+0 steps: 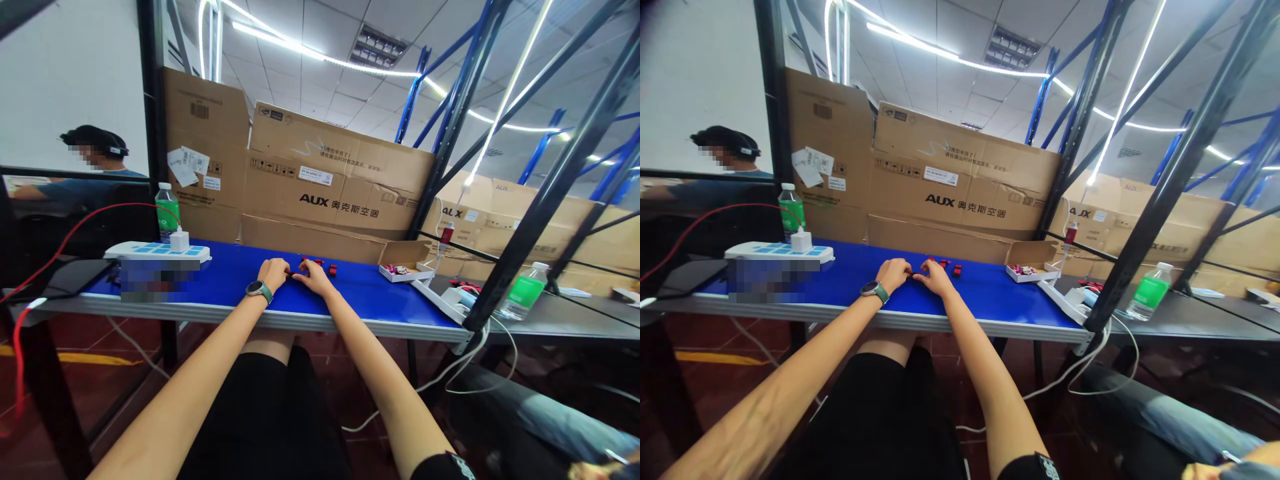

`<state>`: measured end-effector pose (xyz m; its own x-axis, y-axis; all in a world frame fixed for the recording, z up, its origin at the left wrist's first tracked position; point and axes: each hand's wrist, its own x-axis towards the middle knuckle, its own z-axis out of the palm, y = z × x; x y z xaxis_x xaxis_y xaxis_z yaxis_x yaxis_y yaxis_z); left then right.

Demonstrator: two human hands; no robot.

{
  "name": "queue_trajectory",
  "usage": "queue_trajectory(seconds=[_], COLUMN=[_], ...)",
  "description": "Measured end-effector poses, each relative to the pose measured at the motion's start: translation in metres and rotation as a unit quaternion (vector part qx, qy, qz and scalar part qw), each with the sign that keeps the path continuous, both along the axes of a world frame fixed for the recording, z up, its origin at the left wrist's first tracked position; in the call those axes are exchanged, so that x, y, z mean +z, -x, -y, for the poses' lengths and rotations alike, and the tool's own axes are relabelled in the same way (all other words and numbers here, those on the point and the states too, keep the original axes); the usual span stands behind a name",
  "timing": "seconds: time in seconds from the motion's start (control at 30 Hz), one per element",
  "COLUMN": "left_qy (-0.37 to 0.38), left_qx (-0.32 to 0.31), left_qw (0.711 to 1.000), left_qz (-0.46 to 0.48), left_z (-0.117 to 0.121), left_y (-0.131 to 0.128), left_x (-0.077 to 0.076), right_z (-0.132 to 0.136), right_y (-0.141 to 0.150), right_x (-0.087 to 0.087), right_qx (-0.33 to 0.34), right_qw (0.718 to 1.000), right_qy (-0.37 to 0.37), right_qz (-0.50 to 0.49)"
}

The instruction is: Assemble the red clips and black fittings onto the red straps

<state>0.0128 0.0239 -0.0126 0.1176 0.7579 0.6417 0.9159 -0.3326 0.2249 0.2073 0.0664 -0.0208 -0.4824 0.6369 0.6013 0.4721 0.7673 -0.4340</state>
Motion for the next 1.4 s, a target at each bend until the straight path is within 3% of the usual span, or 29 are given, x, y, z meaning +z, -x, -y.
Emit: queue_trajectory(seconds=[0.3, 0.4, 0.5, 0.63, 0.7, 0.77, 0.87, 0.93, 1.03, 1.17, 1.23, 1.3, 1.4], left_qy=[0.071, 0.058, 0.059, 0.093, 0.109, 0.113, 0.111, 0.115, 0.141, 0.205, 0.219, 0.175, 0.151], left_qx=[0.078, 0.091, 0.07, 0.015, 0.008, 0.012, 0.013, 0.009, 0.013, -0.008, -0.029, -0.031, 0.013], left_qw=[0.994, 0.994, 0.996, 0.995, 0.994, 0.993, 0.993, 0.992, 0.986, 0.97, 0.966, 0.977, 0.983], left_qz=[0.002, 0.006, -0.009, -0.029, -0.031, -0.031, -0.043, -0.057, -0.087, -0.133, -0.136, -0.115, -0.104], left_z=[-0.001, 0.003, 0.005, 0.002, 0.0, -0.001, -0.001, 0.0, -0.001, -0.009, -0.014, -0.02, -0.025], left_y=[-0.003, -0.005, -0.006, -0.007, -0.007, -0.008, -0.008, -0.009, -0.009, -0.001, 0.01, 0.024, 0.048], left_x=[-0.01, -0.008, -0.007, -0.01, -0.012, -0.013, -0.014, -0.015, -0.014, 0.004, 0.017, 0.026, 0.022], right_z=[0.005, 0.009, 0.011, 0.013, 0.016, 0.018, 0.017, 0.013, 0.004, -0.01, -0.016, -0.02, -0.024], right_y=[0.002, 0.008, 0.012, 0.011, 0.008, 0.002, -0.012, -0.021, -0.028, -0.031, -0.04, -0.059, -0.097], right_x=[0.002, -0.001, -0.003, 0.0, 0.005, 0.009, 0.01, 0.009, 0.015, 0.036, 0.045, 0.046, 0.035], right_qx=[0.05, 0.0, -0.064, -0.071, -0.117, -0.219, -0.39, -0.439, -0.425, -0.39, -0.387, -0.382, -0.361], right_qw=[0.992, 0.984, 0.975, 0.975, 0.976, 0.964, 0.915, 0.887, 0.867, 0.862, 0.874, 0.892, 0.903], right_qy=[-0.044, -0.049, -0.029, -0.032, -0.043, -0.041, 0.012, 0.087, 0.193, 0.236, 0.214, 0.158, 0.094], right_qz=[0.109, 0.174, 0.211, 0.206, 0.181, 0.146, 0.101, 0.11, 0.174, 0.22, 0.202, 0.183, 0.213])
